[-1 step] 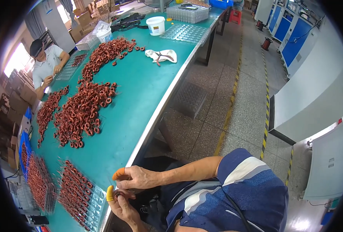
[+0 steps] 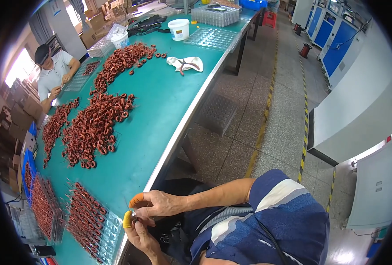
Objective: Inspecting toroidal inductors, trimming their wires with a handheld tool, and sorting them into plastic trays on a workbench.
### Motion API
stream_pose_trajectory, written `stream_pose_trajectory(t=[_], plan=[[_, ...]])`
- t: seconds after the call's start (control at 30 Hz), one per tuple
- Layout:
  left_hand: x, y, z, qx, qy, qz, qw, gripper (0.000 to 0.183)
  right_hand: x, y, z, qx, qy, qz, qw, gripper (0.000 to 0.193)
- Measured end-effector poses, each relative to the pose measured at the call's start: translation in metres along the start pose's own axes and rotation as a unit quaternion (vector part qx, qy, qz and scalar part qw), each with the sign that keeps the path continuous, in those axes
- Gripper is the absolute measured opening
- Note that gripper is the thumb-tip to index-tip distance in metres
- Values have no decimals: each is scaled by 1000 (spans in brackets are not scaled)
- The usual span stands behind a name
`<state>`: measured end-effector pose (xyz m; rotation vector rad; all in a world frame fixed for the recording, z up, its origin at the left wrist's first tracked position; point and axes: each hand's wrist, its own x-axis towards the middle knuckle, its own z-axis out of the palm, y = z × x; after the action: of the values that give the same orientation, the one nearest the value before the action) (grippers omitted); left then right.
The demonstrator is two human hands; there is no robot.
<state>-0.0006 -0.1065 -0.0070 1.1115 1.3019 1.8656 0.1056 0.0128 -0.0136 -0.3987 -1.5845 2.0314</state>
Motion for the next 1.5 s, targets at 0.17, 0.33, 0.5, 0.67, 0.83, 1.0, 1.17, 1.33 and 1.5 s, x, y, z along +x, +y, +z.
stream_pose_trajectory(t=[0.17, 0.33, 0.5, 0.67, 0.83, 1.0, 1.17, 1.33, 1.5], plan=[[-5, -2, 5, 44, 26, -65, 997, 32, -7, -8, 0, 84, -35, -1, 996, 47], [-8, -1, 6, 2, 30, -103, 994, 29, -9, -7, 2, 41, -25, 47, 998, 47], [-17, 2, -1, -7, 118, -119, 986, 31, -4, -11, 23, 53, -41, 27, 997, 25], [6, -5, 26, -23, 114, -140, 983, 24, -6, -14, 10, 45, 75, -10, 996, 15], [-14, -10, 6, -118, 122, -140, 975, 21, -4, 10, 16, 86, 15, 18, 996, 26], [-19, -9, 3, -135, 91, -152, 975, 24, 0, 15, 8, 66, 34, 28, 997, 38], [-24, -13, 2, -133, 103, -152, 974, 21, 2, 15, 5, 61, 29, 34, 997, 30], [-28, -13, -1, -92, 115, -140, 979, 19, 5, 11, 5, 41, 14, 45, 998, 25], [-28, -16, -1, -102, 128, -135, 977, 20, 3, 18, 4, -20, 68, 3, 997, 33]])
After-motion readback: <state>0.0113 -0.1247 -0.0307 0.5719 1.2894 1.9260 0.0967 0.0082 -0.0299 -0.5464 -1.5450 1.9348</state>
